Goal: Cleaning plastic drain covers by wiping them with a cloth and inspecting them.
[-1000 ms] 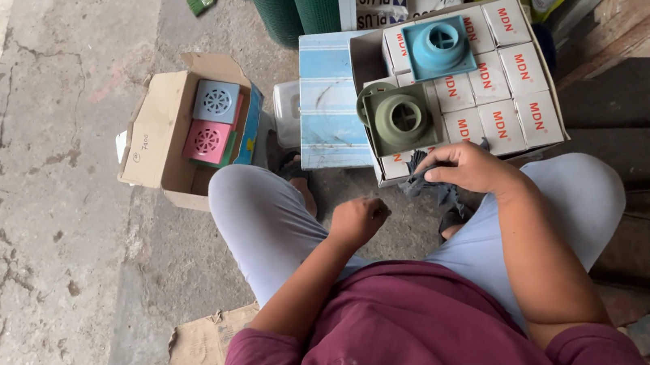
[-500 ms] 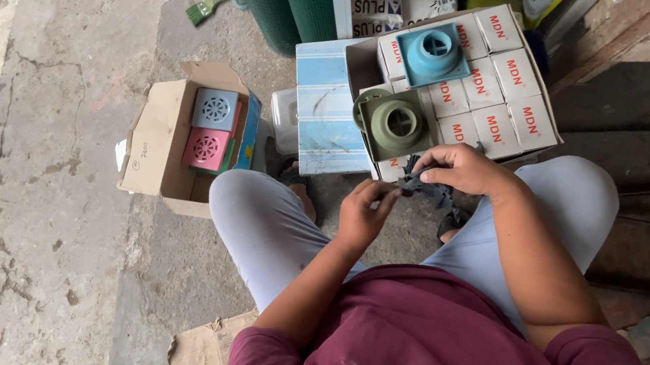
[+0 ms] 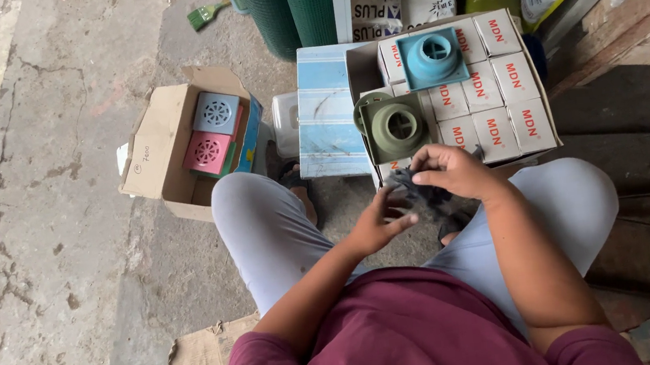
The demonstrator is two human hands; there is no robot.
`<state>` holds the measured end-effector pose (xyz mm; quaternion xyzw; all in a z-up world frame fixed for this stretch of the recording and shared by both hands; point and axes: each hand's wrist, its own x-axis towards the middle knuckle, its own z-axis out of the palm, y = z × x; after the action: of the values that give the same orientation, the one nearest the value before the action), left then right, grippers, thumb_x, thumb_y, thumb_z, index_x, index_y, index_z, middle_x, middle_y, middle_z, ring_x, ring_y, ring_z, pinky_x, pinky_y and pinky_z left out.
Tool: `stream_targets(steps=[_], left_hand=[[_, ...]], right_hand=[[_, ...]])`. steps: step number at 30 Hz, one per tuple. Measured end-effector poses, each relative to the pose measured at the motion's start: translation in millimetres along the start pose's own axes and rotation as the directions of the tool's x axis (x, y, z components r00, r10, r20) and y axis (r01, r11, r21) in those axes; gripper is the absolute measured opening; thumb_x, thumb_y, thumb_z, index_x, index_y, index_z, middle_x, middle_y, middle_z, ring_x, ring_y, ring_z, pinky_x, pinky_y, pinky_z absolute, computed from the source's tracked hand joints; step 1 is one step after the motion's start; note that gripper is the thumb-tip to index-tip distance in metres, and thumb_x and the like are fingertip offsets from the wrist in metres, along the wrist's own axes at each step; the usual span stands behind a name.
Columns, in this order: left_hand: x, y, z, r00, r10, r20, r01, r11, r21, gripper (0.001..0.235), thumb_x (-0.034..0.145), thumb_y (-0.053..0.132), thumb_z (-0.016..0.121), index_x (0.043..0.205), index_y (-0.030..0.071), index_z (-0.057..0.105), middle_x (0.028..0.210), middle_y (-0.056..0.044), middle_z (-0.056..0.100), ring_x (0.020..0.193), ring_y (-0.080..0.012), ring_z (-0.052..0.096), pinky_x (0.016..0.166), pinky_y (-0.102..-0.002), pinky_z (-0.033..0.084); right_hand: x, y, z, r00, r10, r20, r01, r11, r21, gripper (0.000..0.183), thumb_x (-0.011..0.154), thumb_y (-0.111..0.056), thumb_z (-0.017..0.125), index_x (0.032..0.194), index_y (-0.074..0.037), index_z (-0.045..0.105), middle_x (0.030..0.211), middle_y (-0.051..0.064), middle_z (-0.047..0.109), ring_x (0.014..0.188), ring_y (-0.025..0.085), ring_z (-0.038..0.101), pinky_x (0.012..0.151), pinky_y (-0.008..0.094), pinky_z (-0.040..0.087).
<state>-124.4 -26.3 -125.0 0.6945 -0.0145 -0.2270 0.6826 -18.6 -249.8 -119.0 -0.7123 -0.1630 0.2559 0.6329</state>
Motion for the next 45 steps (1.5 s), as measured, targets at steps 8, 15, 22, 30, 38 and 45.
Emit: stream_targets(steps=[8, 15, 22, 30, 38, 45], left_hand=[[56.1, -43.2, 13.7, 0.983, -0.168, -0.068, 0.075, 0.720, -0.690, 0.026, 0.103, 0.034, 0.063, 0.116, 0.012, 0.058, 0.113, -0.012, 0.063, 0.107, -0.0299, 0.066, 0.093, -0.048, 0.055], [58.4, 1.0, -8.4, 0.958, -0.233, -0.167, 0.062, 0.738, -0.672, 0.034, 0.101, 0.041, 0.066, 0.110, 0.009, 0.056, 0.097, -0.007, 0.054, 0.082, -0.0217, 0.062, 0.075, -0.036, 0.058], [116.1, -54.0, -74.5, 0.873, -0.087, -0.480, 0.115, 0.993, 0.029, 0.060, 0.086, 0.058, 0.081, 0.122, 0.014, 0.060, 0.104, -0.012, 0.063, 0.092, -0.0255, 0.067, 0.078, -0.041, 0.057], [127.5, -44.5, -62.5, 0.879, -0.020, -0.476, 0.195, 0.927, 0.320, 0.051, 0.083, 0.060, 0.075, 0.110, 0.017, 0.069, 0.104, -0.007, 0.063, 0.106, -0.0313, 0.066, 0.095, -0.045, 0.054], [97.6, 15.9, -47.0, 0.901, 0.031, -0.432, -0.034, 0.999, 0.000, 0.038, 0.103, 0.043, 0.058, 0.122, 0.010, 0.058, 0.113, -0.024, 0.067, 0.110, -0.0407, 0.067, 0.094, -0.053, 0.055], [152.4, 82.7, -51.2, 0.955, 0.055, -0.291, -0.243, 0.706, -0.665, 0.042, 0.097, 0.038, 0.075, 0.117, 0.006, 0.055, 0.103, -0.018, 0.063, 0.093, -0.0300, 0.068, 0.082, -0.049, 0.061]], right_hand=[[-12.1, -7.1, -11.0, 0.992, 0.123, -0.030, -0.108, 0.699, -0.707, 0.069, 0.070, -0.025, 0.072, 0.137, -0.025, 0.058, 0.135, 0.004, 0.060, 0.125, 0.027, 0.055, 0.104, 0.046, 0.049], [-37.1, 1.0, -51.7, 0.995, -0.003, -0.096, -0.047, 0.862, -0.505, 0.044, 0.078, -0.030, 0.088, 0.106, 0.001, 0.076, 0.125, 0.020, 0.071, 0.138, 0.043, 0.052, 0.118, 0.054, 0.039], [-34.1, -93.1, -6.8, 0.827, -0.082, -0.556, 0.196, 0.969, 0.149, 0.041, 0.088, -0.009, 0.076, 0.127, -0.007, 0.062, 0.109, 0.005, 0.062, 0.108, 0.018, 0.062, 0.099, 0.040, 0.052], [2.0, -35.3, -45.7, 0.645, 0.443, -0.623, 0.256, 0.642, 0.723, 0.032, 0.082, -0.032, 0.086, 0.107, -0.016, 0.073, 0.098, 0.008, 0.076, 0.085, 0.023, 0.075, 0.072, 0.037, 0.062], [0.2, -47.9, -40.8, 0.649, 0.074, -0.757, 0.324, 0.873, 0.364, 0.032, 0.089, -0.015, 0.071, 0.121, -0.017, 0.066, 0.104, 0.004, 0.067, 0.096, 0.017, 0.065, 0.085, 0.033, 0.056], [39.4, -86.9, -79.5, 0.554, -0.261, -0.791, 0.348, 0.935, -0.065, 0.032, 0.103, -0.031, 0.073, 0.128, -0.011, 0.067, 0.115, 0.005, 0.067, 0.110, 0.013, 0.057, 0.102, 0.035, 0.049]])
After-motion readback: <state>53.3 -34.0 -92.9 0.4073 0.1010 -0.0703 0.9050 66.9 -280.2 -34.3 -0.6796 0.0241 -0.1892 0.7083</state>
